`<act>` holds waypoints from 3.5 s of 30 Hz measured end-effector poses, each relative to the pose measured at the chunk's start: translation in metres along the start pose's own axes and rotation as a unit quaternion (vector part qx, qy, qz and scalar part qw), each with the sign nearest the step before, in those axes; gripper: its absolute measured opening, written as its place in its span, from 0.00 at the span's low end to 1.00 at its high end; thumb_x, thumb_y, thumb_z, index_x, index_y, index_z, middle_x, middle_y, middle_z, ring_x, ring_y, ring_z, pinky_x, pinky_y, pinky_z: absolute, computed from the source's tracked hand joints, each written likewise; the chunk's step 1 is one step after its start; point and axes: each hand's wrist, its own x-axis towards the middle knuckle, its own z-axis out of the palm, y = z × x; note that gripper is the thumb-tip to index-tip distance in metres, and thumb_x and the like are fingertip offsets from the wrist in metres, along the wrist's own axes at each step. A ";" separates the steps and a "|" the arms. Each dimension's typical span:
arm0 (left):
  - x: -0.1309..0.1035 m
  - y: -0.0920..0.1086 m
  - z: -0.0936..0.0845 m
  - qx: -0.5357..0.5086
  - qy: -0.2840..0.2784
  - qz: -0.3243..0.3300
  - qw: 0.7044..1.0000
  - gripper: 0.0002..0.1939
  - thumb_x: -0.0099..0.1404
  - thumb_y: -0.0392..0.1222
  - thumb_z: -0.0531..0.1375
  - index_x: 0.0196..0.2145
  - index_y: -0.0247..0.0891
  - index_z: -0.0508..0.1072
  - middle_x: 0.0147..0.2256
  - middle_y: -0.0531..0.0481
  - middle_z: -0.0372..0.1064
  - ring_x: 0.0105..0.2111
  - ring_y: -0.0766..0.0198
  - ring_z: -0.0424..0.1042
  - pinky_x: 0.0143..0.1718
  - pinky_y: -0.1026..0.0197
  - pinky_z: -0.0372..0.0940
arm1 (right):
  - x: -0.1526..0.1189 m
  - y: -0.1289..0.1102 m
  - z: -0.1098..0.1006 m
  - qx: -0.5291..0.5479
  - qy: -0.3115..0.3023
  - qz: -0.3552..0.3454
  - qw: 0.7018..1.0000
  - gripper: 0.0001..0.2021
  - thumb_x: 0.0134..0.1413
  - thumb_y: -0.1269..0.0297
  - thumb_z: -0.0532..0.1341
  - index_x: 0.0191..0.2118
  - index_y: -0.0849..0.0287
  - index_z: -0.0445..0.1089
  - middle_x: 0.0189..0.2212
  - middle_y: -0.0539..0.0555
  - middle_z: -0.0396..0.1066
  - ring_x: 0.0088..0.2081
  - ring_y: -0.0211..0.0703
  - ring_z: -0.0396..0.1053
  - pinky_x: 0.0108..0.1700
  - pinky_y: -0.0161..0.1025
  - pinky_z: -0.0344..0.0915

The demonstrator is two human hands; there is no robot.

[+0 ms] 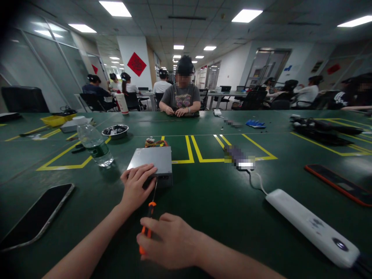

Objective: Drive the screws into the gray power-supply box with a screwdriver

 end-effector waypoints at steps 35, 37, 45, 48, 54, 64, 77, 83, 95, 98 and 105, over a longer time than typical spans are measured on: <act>0.001 0.001 -0.003 -0.001 -0.016 -0.005 1.000 0.15 0.62 0.41 0.55 0.47 0.49 0.67 0.50 0.52 0.68 0.50 0.57 0.64 0.48 0.49 0.48 | -0.012 0.001 0.006 0.032 0.078 0.037 0.996 0.13 0.63 0.57 0.50 0.41 0.62 0.61 0.41 0.62 0.72 0.37 0.40 0.72 0.38 0.36 0.68; 0.001 0.001 -0.003 0.000 -0.016 -0.005 1.000 0.15 0.63 0.41 0.55 0.47 0.49 0.68 0.50 0.53 0.68 0.50 0.57 0.64 0.48 0.49 0.48 | -0.010 0.001 0.003 0.036 0.041 0.036 0.998 0.14 0.64 0.58 0.46 0.45 0.62 0.62 0.42 0.63 0.71 0.41 0.42 0.71 0.39 0.37 0.68; 0.000 0.001 -0.002 -0.001 -0.011 -0.005 1.000 0.14 0.62 0.41 0.55 0.47 0.49 0.68 0.50 0.53 0.68 0.50 0.58 0.64 0.48 0.49 0.47 | -0.010 0.003 0.014 -0.005 0.084 -0.007 0.996 0.11 0.62 0.60 0.52 0.38 0.64 0.65 0.42 0.63 0.71 0.31 0.39 0.71 0.33 0.36 0.67; 0.000 0.001 -0.002 -0.002 -0.010 -0.005 1.000 0.14 0.62 0.41 0.55 0.47 0.49 0.68 0.49 0.54 0.68 0.50 0.58 0.64 0.48 0.49 0.47 | -0.013 0.005 0.018 0.007 0.094 0.000 0.996 0.13 0.63 0.58 0.51 0.36 0.63 0.64 0.40 0.62 0.72 0.35 0.39 0.71 0.35 0.36 0.67; 0.001 0.001 -0.002 -0.001 -0.011 -0.005 1.000 0.14 0.63 0.41 0.55 0.47 0.48 0.68 0.50 0.53 0.68 0.50 0.58 0.64 0.48 0.49 0.48 | -0.010 0.005 0.012 -0.008 0.015 -0.022 1.000 0.14 0.64 0.61 0.46 0.48 0.60 0.63 0.42 0.64 0.70 0.43 0.44 0.69 0.38 0.39 0.67; -0.001 0.002 -0.001 -0.003 -0.005 -0.007 1.000 0.14 0.63 0.41 0.55 0.47 0.48 0.67 0.49 0.52 0.68 0.51 0.58 0.64 0.52 0.47 0.45 | -0.013 0.004 0.017 -0.011 0.103 -0.017 0.994 0.10 0.62 0.63 0.53 0.32 0.62 0.64 0.38 0.62 0.72 0.34 0.38 0.71 0.33 0.35 0.66; -0.001 0.003 -0.001 0.015 -0.006 0.024 1.000 0.15 0.63 0.39 0.54 0.48 0.45 0.66 0.50 0.50 0.67 0.53 0.57 0.62 0.58 0.44 0.40 | -0.015 0.001 0.020 -0.008 0.098 -0.016 0.995 0.08 0.60 0.65 0.55 0.33 0.63 0.65 0.40 0.62 0.72 0.28 0.36 0.70 0.34 0.37 0.66; -0.001 0.000 0.000 0.007 -0.020 0.017 1.000 0.16 0.63 0.40 0.53 0.49 0.44 0.66 0.51 0.50 0.66 0.53 0.58 0.62 0.50 0.51 0.52 | -0.011 0.001 0.013 0.007 0.036 -0.002 0.999 0.14 0.64 0.62 0.46 0.45 0.62 0.64 0.41 0.62 0.71 0.38 0.41 0.71 0.38 0.38 0.67; -0.002 0.000 -0.001 -0.008 -0.029 0.011 0.999 0.15 0.64 0.41 0.53 0.49 0.44 0.66 0.52 0.50 0.66 0.53 0.58 0.61 0.50 0.52 0.51 | -0.016 0.000 0.018 0.021 0.052 0.015 0.998 0.09 0.61 0.63 0.53 0.42 0.62 0.65 0.41 0.61 0.72 0.39 0.40 0.71 0.40 0.37 0.67; -0.002 -0.001 0.000 -0.009 -0.026 0.012 1.000 0.15 0.64 0.40 0.53 0.49 0.44 0.66 0.52 0.49 0.66 0.53 0.58 0.61 0.50 0.52 0.51 | -0.013 0.001 0.017 0.001 0.014 0.005 1.000 0.12 0.60 0.62 0.54 0.47 0.61 0.65 0.43 0.61 0.71 0.39 0.41 0.71 0.40 0.37 0.67; -0.003 -0.002 0.001 -0.002 -0.027 0.011 1.000 0.15 0.64 0.41 0.53 0.49 0.45 0.66 0.52 0.50 0.66 0.53 0.59 0.61 0.50 0.53 0.51 | -0.018 0.003 0.019 0.024 0.105 0.008 0.994 0.08 0.62 0.63 0.54 0.35 0.62 0.65 0.41 0.61 0.73 0.33 0.36 0.72 0.40 0.36 0.67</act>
